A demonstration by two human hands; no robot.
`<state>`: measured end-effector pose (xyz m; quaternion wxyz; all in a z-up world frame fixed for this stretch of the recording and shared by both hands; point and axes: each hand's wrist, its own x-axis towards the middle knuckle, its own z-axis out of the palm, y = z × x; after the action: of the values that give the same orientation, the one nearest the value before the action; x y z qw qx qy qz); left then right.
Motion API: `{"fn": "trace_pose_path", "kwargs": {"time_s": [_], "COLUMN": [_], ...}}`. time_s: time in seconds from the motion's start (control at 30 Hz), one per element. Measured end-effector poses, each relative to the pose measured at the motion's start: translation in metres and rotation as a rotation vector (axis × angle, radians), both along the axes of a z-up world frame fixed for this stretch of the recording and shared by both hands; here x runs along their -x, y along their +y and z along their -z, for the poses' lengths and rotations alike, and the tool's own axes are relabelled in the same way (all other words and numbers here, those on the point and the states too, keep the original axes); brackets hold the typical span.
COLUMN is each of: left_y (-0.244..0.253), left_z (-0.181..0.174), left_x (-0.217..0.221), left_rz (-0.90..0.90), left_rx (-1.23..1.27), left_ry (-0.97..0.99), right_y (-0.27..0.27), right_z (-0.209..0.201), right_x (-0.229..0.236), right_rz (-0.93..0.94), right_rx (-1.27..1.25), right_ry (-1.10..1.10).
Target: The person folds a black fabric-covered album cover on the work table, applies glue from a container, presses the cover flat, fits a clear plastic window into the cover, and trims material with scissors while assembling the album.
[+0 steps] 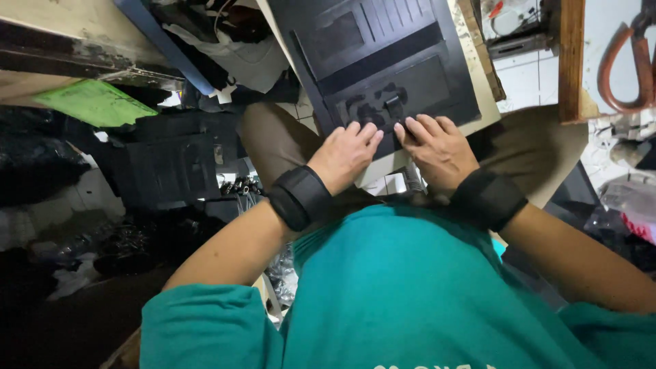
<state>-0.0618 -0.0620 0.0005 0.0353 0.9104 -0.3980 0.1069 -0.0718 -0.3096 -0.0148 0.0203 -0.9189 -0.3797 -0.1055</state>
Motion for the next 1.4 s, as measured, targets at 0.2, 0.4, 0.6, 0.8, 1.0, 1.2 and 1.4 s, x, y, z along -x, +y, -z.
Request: {"fn": "trace_pose_path", "kwargs": {"time_s": [0.2, 0.4, 0.6, 0.8, 1.0, 1.2, 1.4], "left_y": [0.0, 0.002, 0.002, -0.004, -0.023, -0.05, -0.073], "left_z": [-0.003, -0.009, -0.024, -0.032, -0.043, -0.015, -0.002], "left_x": [-0.003, -0.009, -0.014, -0.024, -0.049, -0.07, -0.082], "left_rz": [0.07, 0.122, 0.168, 0.177, 0.221, 0.164, 0.092], "left_rx": [-0.02, -0.031, -0.056, -0.163, -0.121, -0.101, -0.03], "left_ry": [0.039, 0.038, 0.156, 0.313, 0.322, 0.428, 0.489], "right_y": [-0.02, -0.039, -0.062, -0.067, -0.203, -0.346, -0.341], "right_z": [-0.005, 0.008, 0.007, -0.021, -0.144, -0.063, -0.054], "right_x": [-0.002, -0.007, -0.001, -0.004, -0.003, -0.013, 0.023], "right_rz": [0.089, 0.194, 0.283, 0.346, 0.656, 0.908, 0.838], "right_rx": [0.016, -0.039, 0.046, -0.1, -0.407, -0.151, -0.522], "right_ry": [-0.04, -0.112, -0.011, 0.019, -0.282, -0.253, -0.175]}}
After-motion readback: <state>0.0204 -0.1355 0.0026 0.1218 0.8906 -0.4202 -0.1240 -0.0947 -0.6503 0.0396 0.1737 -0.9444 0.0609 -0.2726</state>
